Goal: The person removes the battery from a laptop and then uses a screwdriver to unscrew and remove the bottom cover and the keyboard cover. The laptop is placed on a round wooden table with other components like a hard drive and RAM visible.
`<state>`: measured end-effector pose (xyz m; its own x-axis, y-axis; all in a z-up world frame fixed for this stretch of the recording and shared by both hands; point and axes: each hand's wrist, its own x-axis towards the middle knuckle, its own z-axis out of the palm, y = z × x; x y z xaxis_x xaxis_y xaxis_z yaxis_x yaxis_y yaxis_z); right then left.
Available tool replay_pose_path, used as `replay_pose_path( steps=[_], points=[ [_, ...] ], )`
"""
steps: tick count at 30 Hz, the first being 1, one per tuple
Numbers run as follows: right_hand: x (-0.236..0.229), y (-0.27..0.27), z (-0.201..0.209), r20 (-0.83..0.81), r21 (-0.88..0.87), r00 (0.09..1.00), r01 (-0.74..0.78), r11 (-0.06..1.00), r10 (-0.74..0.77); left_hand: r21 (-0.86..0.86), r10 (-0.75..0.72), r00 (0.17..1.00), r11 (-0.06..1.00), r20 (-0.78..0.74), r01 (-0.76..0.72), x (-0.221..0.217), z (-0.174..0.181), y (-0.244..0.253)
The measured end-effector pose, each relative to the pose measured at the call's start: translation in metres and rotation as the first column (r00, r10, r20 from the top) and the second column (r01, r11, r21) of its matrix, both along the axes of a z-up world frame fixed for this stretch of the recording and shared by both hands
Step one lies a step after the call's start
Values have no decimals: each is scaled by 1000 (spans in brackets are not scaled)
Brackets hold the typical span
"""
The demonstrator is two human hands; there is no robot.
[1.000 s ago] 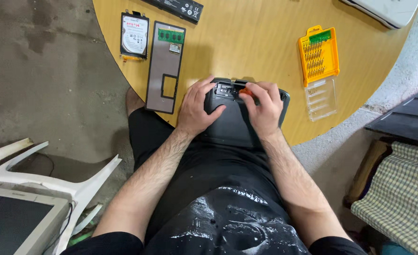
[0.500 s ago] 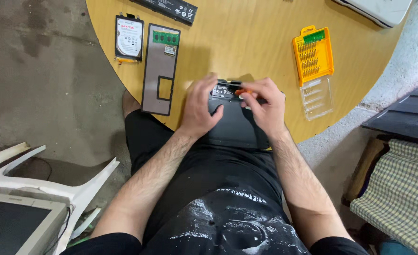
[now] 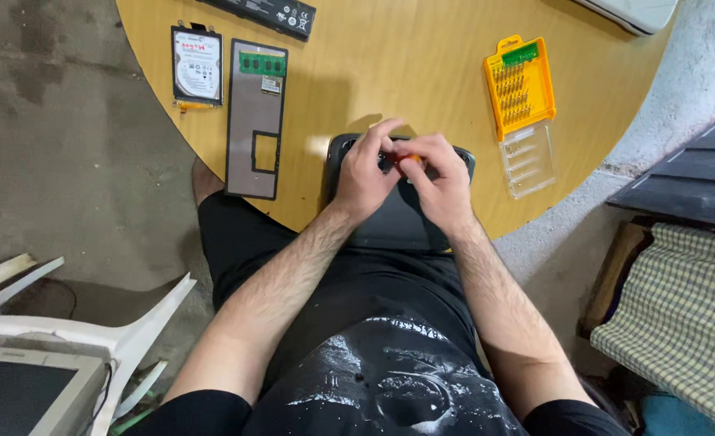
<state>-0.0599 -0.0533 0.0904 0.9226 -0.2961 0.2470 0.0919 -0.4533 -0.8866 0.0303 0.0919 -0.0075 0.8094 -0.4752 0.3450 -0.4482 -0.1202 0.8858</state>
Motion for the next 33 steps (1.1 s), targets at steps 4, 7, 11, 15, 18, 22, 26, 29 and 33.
replay_pose_path(
  steps=[4,7,11,15,18,22,26,29,33],
  points=[
    [-1,6,-4,-46,232,998,58,971,-48,-33,7,1000,999,2,-7,2,13,3],
    [-1,1,1,-21,150,1000,17,989,-14,-21,-37,998,999,54,38,2,31,8],
    [-6,-9,-3,-41,43,999,-7,999,8,-74,-77,997,994,-3,76,0,21,9],
    [-4,2,6,-110,125,994,-7,992,21,-19,-30,999,999,32,31,-2,12,5],
    [0,12,3,-72,150,997,28,988,-17,16,-8,1000,1000,30,8,-5,8,5],
    [-3,6,-5,-43,11,998,49,999,-49,0,-22,998,1000,59,22,-1,16,6],
    [-1,8,3,-75,68,996,58,996,-53,-2,-54,997,999,52,55,-2,16,8],
    [-1,10,1,-93,212,995,61,975,-42,7,-55,998,998,21,55,-4,17,8],
    [-2,1,5,-21,1,1000,-18,1000,18,42,-60,998,997,30,59,-1,18,7]
  ],
)
